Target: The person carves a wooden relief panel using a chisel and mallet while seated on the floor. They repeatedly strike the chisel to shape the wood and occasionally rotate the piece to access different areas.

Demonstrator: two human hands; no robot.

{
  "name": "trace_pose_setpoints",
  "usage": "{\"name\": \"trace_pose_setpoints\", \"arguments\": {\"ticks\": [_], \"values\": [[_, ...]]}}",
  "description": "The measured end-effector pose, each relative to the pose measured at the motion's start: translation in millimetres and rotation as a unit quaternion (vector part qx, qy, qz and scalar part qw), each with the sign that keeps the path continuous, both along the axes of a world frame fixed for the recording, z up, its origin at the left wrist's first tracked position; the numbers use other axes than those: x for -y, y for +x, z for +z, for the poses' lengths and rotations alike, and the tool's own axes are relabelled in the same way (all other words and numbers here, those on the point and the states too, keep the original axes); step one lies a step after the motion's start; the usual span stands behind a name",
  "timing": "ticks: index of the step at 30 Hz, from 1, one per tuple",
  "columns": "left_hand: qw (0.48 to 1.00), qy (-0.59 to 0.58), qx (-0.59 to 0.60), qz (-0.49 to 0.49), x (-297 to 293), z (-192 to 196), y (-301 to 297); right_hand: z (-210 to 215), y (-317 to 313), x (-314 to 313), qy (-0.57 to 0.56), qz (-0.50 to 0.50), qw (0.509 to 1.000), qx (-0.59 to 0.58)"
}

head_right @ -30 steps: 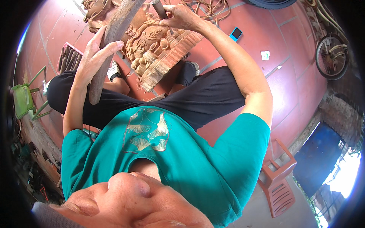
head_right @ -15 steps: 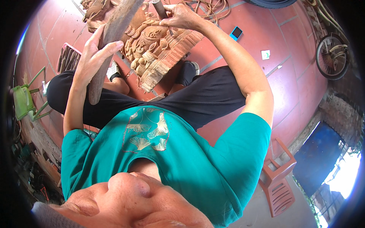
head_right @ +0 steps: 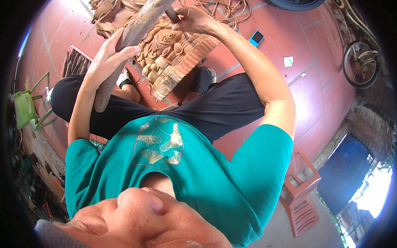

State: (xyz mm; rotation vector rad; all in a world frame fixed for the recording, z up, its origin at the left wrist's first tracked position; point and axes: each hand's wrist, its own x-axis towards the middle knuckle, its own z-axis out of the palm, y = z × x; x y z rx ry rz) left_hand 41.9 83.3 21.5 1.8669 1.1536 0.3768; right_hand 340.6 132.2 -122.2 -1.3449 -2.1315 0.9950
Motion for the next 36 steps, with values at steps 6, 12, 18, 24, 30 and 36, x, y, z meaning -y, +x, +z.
{"name": "trace_pose_setpoints", "arguments": {"ticks": [6,12,18,24,30,36], "values": [[0.996,0.032,0.069,0.048,4.9,7.4,4.0,14.5,3.3,3.6,0.017,-0.002,0.999,-0.033],[0.999,0.022,-0.027,-0.022,2.2,-2.7,7.1,-0.6,8.7,-3.2,-0.014,-0.004,1.000,-0.019],[1.000,0.009,0.026,0.000,7.7,6.0,-0.8,54.0,12.6,13.7,-0.081,-0.041,0.992,-0.090],[0.998,0.041,0.038,-0.012,6.2,-2.7,-2.2,54.1,16.1,16.8,-0.064,-0.079,0.992,-0.078],[0.999,0.022,0.028,-0.023,8.8,4.1,1.3,15.5,16.3,14.2,0.009,-0.032,0.998,-0.061],[0.999,0.022,0.024,-0.014,9.3,2.3,0.0,9.1,18.3,10.9,0.002,-0.004,0.998,-0.065]]}}
